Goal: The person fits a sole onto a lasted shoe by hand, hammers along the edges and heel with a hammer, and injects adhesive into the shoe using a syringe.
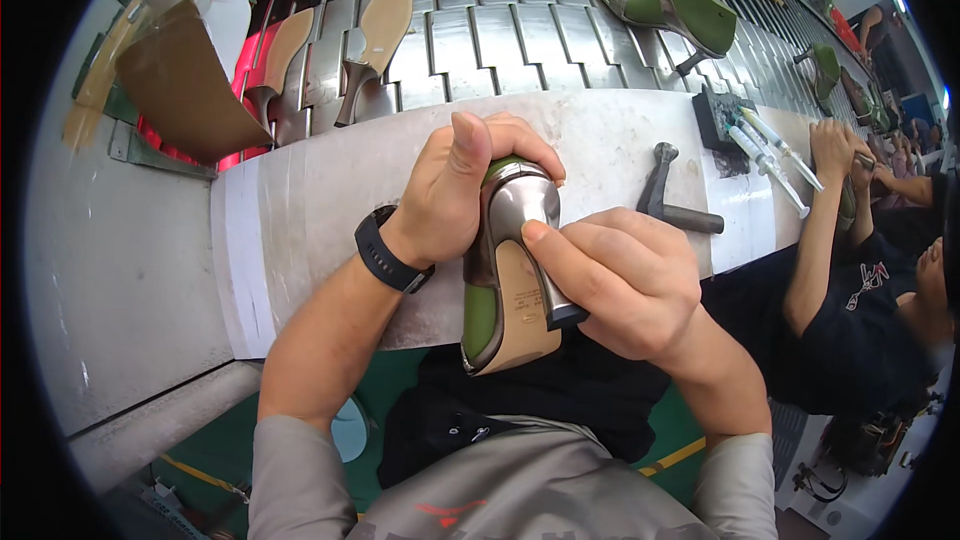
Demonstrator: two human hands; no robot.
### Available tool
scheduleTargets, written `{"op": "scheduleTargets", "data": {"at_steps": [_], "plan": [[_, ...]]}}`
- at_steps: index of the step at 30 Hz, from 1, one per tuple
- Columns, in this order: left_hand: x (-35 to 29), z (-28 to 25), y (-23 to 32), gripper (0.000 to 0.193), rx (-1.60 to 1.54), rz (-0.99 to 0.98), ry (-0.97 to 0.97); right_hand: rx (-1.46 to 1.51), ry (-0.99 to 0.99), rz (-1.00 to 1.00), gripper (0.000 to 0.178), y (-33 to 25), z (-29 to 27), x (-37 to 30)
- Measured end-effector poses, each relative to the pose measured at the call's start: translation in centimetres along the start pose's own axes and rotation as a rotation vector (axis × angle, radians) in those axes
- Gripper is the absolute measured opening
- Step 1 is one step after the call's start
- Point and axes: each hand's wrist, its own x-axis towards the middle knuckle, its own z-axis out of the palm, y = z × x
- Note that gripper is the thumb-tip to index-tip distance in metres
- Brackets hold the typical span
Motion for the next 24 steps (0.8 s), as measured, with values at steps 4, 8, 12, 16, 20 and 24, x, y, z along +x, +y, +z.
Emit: {"op": "scheduleTargets", "data": {"at_steps": [4,8,12,16,20,24], "plan": [[0.1,-0.1,0.0,0.109,0.008,0.003,-0.011,-0.002,0.031,-0.019,0.047,0.2,0.4,0.2],[0.1,-0.3,-0.1,0.107,-0.003,0.009,-0.01,-0.004,0.029,-0.036,0.049,0.4,0.6,0.4],[0.0,-0.5,0.6,0.11,0.062,-0.011,-0.019,-0.016,0.011,-0.039,0.051,0.1,0.3,0.8],[-0.3,-0.6,-0.3,0.086,-0.021,0.09,0.005,-0.081,0.017,-0.024,0.037,0.3,0.7,0.6],[0.0,-1.3,0.1,0.034,-0.164,-0.094,-0.005,0.112,0.038,0.115,0.034,1.6,1.5,0.6],[0.1,-2.4,-0.6,0.027,-0.274,-0.101,0.079,0.553,0.112,0.883,0.012,1.2,-0.1,-0.4]]}}
